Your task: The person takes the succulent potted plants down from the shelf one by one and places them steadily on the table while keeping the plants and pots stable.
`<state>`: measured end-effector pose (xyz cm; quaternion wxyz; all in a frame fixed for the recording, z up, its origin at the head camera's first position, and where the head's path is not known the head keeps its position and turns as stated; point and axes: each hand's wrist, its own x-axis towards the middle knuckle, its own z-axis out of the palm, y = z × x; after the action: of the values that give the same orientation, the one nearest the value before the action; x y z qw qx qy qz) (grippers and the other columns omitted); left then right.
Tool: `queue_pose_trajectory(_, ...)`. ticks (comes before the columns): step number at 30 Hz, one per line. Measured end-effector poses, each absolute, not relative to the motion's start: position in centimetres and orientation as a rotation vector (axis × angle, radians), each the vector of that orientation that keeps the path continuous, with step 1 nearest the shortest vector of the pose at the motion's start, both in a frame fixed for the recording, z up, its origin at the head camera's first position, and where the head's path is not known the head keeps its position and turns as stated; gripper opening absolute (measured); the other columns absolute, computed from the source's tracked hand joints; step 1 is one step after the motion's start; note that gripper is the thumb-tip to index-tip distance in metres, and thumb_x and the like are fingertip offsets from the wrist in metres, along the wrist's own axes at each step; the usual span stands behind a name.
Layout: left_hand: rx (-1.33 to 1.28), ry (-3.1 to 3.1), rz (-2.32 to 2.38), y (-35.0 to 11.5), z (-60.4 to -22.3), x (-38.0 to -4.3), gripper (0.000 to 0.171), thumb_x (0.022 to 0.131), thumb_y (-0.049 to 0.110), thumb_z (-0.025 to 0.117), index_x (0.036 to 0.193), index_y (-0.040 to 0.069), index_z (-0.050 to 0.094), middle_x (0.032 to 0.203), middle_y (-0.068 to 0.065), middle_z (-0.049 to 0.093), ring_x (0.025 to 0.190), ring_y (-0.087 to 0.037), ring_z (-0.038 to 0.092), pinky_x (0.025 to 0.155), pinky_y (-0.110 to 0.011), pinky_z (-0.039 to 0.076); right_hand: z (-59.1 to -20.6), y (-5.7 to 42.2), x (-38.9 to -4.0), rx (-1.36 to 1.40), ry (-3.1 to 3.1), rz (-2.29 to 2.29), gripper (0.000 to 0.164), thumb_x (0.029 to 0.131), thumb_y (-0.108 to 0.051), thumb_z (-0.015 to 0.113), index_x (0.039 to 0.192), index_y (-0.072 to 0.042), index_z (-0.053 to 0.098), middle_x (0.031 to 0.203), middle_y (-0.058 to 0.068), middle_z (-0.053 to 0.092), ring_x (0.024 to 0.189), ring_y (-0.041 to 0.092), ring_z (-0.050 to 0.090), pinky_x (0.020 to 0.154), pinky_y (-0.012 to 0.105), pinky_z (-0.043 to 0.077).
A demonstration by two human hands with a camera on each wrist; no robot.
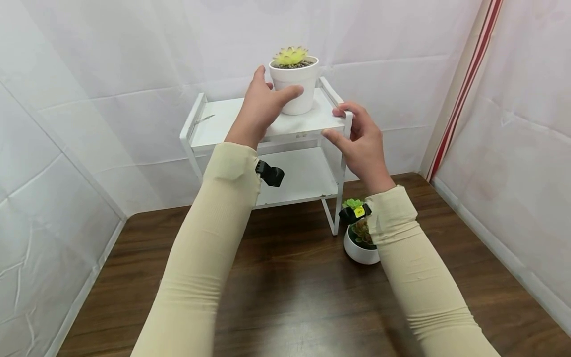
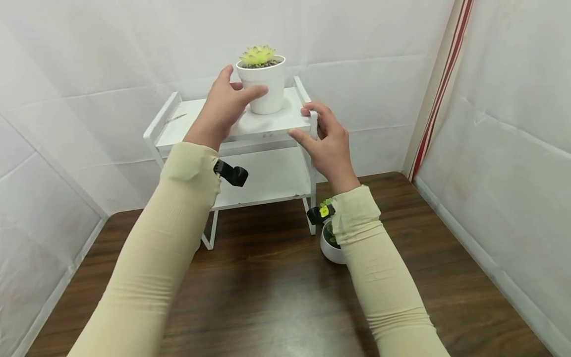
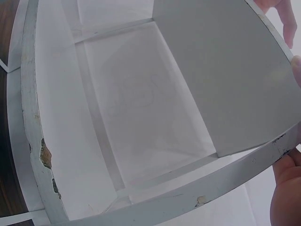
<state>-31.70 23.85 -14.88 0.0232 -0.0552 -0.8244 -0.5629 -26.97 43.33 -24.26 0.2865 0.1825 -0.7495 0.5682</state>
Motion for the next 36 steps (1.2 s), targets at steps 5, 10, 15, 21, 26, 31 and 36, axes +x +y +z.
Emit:
queue_pose_trajectory(5, -0.164, -2.596, -1.696, 24.3, -14.6, -31.9, 0.105, 0.083, 0.045, 0.073, 0.156, 0.029, -0.001, 0.159, 0.01, 0.021, 0.143, -0.003, 0.024, 0.119, -0.025, 0.021, -24.1, 43.3, -26.7, 0.487, -2.008, 1.502, 0.052, 0.085, -0.016, 0.076, 0.131, -0.009, 0.052, 0.123, 0.011, 0.064, 0.087, 0.013, 0.06, 0.072, 0.021, 0.052)
queue_pose_trajectory(10, -0.15, -2.627, -1.663, 24.6, -14.3, -32.0, 0.11, 0.082, 0.047, 0.073, 0.156, 0.029, -0.007, 0.16, 0.013, 0.016, 0.144, -0.002, 0.021, 0.119, -0.023, 0.018, -24.2, 43.2, -26.8, 0.5, -1.997, 1.498, 0.052, 0.085, -0.015, 0.076, 0.13, -0.009, 0.052, 0.122, 0.01, 0.064, 0.087, 0.013, 0.06, 0.073, 0.021, 0.051)
queue_pose_trajectory(15, -0.103, -2.639, -1.653, 24.8, -14.1, -32.1, 0.113, 0.081, 0.049, 0.074, 0.155, 0.031, -0.01, 0.161, 0.013, 0.015, 0.145, -0.002, 0.019, 0.119, -0.023, 0.018, -24.3, 43.1, -27.0, 0.512, -1.988, 1.513, 0.051, 0.085, -0.015, 0.076, 0.13, -0.009, 0.052, 0.121, 0.01, 0.064, 0.088, 0.013, 0.061, 0.074, 0.021, 0.052)
queue_pose_trajectory(21, -0.099, -2.614, -1.685, 24.9, -14.0, -32.4, 0.107, 0.081, 0.048, 0.075, 0.155, 0.032, -0.001, 0.157, 0.008, 0.026, 0.139, -0.005, 0.031, 0.116, -0.024, 0.026, -24.3, 43.1, -27.0, 0.517, -1.982, 1.51, 0.051, 0.085, -0.015, 0.076, 0.13, -0.008, 0.053, 0.121, 0.011, 0.064, 0.087, 0.013, 0.061, 0.073, 0.021, 0.052)
queue_pose_trajectory(26, -0.092, -2.592, -1.718, 25.1, -14.3, -32.7, 0.101, 0.081, 0.045, 0.076, 0.153, 0.031, 0.006, 0.152, 0.008, 0.033, 0.133, -0.007, 0.037, 0.113, -0.025, 0.031, -24.4, 43.1, -27.0, 0.527, -1.983, 1.518, 0.05, 0.085, -0.014, 0.075, 0.129, -0.008, 0.053, 0.121, 0.011, 0.064, 0.087, 0.013, 0.061, 0.072, 0.021, 0.052)
queue_pose_trajectory(31, -0.079, -2.581, -1.725, 25.1, -14.4, -32.9, 0.101, 0.081, 0.043, 0.076, 0.152, 0.031, 0.007, 0.152, 0.008, 0.034, 0.133, -0.007, 0.038, 0.112, -0.024, 0.031, -24.6, 43.1, -27.0, 0.531, -1.985, 1.523, 0.05, 0.085, -0.013, 0.075, 0.129, -0.008, 0.053, 0.122, 0.011, 0.064, 0.088, 0.012, 0.061, 0.073, 0.021, 0.052)
queue_pose_trajectory(36, -0.09, -2.575, -1.73, 25.1, -14.3, -32.9, 0.1, 0.081, 0.043, 0.076, 0.152, 0.03, 0.007, 0.15, 0.008, 0.035, 0.131, -0.007, 0.039, 0.112, -0.024, 0.031, -24.4, 43.0, -26.9, 0.519, -2.0, 1.492, 0.05, 0.086, -0.014, 0.075, 0.13, -0.009, 0.052, 0.123, 0.012, 0.064, 0.088, 0.012, 0.06, 0.073, 0.021, 0.051)
